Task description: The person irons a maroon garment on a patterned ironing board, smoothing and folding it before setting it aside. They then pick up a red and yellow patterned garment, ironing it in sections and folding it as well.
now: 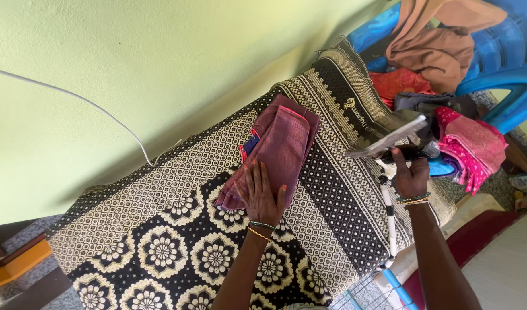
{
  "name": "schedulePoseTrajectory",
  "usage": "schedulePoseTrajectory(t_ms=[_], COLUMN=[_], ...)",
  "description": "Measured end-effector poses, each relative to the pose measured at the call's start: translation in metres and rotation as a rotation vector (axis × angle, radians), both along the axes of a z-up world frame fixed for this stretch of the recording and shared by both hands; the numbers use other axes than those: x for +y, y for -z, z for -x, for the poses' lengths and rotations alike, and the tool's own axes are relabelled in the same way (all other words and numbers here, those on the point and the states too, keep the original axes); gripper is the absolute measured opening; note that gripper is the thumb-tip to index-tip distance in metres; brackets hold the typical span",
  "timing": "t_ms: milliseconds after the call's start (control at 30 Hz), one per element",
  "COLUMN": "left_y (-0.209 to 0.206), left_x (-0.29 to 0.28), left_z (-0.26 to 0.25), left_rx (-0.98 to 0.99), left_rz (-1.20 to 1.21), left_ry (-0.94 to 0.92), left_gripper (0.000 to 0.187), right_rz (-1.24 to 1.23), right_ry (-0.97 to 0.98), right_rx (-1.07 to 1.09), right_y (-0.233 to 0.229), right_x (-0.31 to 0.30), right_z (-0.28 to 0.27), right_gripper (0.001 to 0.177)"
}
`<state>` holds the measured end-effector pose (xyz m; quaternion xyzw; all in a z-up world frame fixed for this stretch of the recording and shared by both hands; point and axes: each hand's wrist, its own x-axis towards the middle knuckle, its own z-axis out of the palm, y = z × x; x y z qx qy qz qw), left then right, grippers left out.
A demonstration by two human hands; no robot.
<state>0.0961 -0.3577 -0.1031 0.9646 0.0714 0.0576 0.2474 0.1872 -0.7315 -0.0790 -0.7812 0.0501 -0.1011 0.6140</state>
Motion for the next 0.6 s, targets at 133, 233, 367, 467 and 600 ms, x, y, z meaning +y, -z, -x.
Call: schedulePoseTrajectory(t_ms=[133,233,367,467,600], left_y=[-0.006,-0.011,-0.022,-0.031,-0.029], left_x=[0.0,0.003,0.018,0.034,0.038], left_z=[-0.003,0.002,0.004,0.004,0.002], left_rx=[-0.006,0.038,0.04,0.017,0.077], left_rz=[0.021,0.048,-0.009,0.013,-0.029], left_ry=[-0.008,-0.032,-0.062,-0.089,-0.093], left_gripper=[0.084,0.085,0.087,0.087,0.09], right_rz=[0.024,0.029,0.198,0.324,0.53], right_ry=[-0.08,-0.173,-0.232,-0.333,-0.648], right_rx=[-0.082,-0.09,0.157,0.353,0.198], right_y=[-0.02,-0.034,-0.051,-0.076,-0.1], right_x=[0.022,0.058,0.1,0.12,0.134], right_z=[-0.023,-0.057,-0.089,-0.1,-0.101], right_gripper=[0.013,0.023,0.03,0.034,0.04])
